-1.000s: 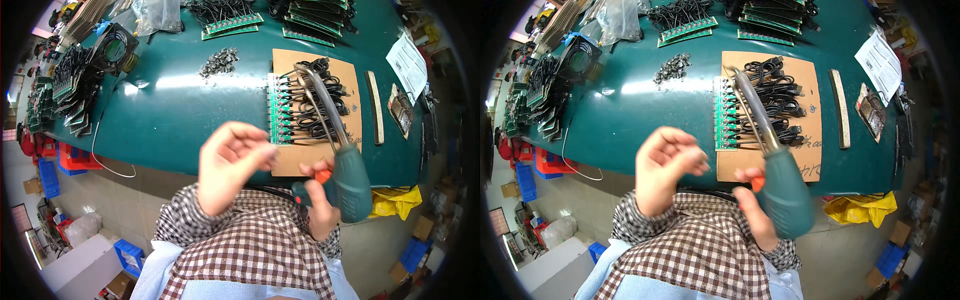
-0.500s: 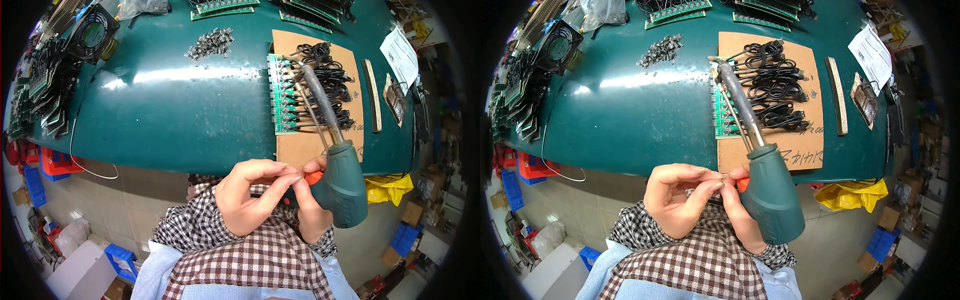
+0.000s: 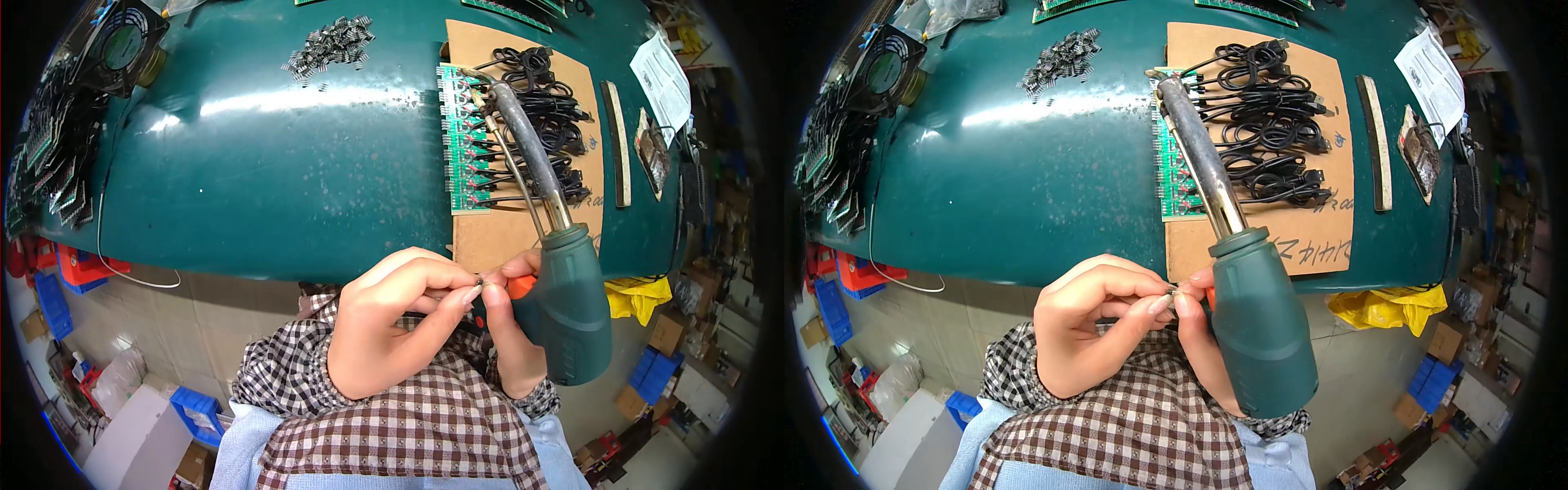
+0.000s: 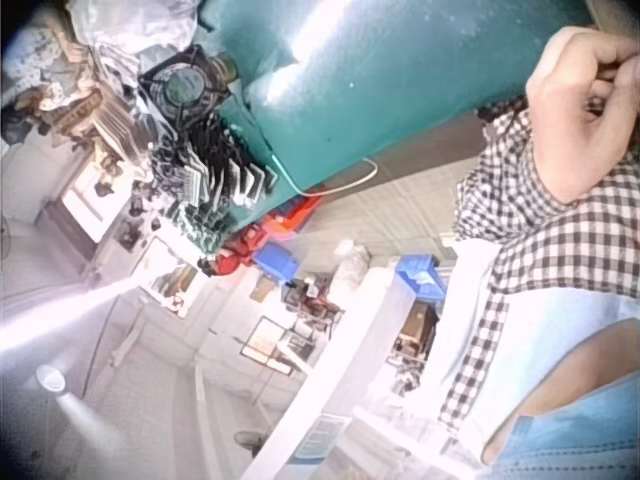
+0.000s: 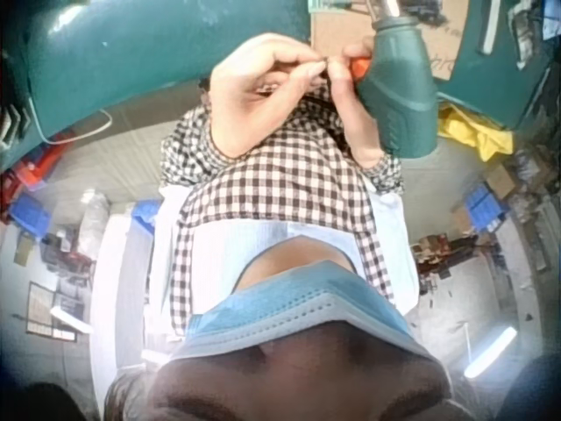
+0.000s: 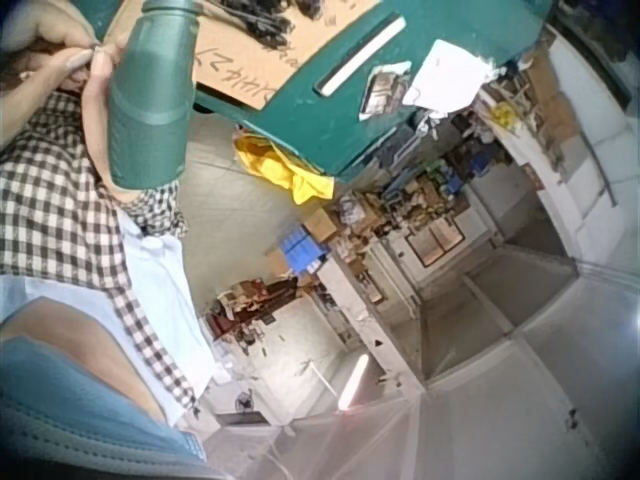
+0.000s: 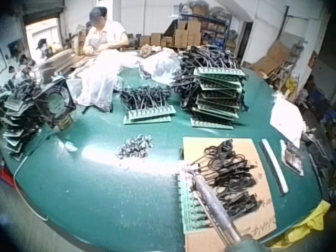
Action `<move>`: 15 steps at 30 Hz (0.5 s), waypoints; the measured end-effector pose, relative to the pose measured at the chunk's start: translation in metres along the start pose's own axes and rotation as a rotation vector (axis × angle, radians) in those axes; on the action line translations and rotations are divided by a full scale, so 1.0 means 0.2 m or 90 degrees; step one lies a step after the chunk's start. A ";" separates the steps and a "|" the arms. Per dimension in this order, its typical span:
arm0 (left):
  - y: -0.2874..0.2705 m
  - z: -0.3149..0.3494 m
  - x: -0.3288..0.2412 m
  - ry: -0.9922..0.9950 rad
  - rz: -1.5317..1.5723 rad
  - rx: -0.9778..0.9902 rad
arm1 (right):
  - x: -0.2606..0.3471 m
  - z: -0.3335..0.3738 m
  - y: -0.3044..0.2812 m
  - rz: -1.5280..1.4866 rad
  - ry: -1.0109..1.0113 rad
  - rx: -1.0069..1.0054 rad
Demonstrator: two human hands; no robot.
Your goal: The person solders small electronic components onto a strip of circuit boards using a soldering gun, moves the assembled boards away, and places a new set of circuit boards on the work holder to solder components onto them.
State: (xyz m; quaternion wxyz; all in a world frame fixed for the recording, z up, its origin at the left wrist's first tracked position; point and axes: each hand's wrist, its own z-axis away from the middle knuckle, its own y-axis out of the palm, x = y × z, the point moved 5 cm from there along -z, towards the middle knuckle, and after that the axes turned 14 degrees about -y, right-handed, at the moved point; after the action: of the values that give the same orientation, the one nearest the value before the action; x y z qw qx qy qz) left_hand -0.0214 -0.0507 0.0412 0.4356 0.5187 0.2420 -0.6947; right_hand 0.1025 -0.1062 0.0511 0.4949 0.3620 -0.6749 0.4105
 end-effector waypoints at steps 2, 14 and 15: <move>-0.01 -0.01 0.00 0.002 -0.011 -0.008 | 0.00 -0.01 0.00 0.057 -0.011 0.016; -0.08 -0.25 0.20 -0.215 0.134 -0.085 | -0.04 0.19 -0.22 -0.094 0.052 -0.079; -0.08 -0.26 0.20 -0.219 0.134 -0.084 | -0.04 0.20 -0.23 -0.093 0.055 -0.080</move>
State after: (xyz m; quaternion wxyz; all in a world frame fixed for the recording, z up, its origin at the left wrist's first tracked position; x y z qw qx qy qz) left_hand -0.0125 -0.0164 -0.0161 0.5737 0.3856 0.1534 -0.7062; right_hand 0.1315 -0.1616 0.0448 0.5740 0.3603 -0.6491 0.3454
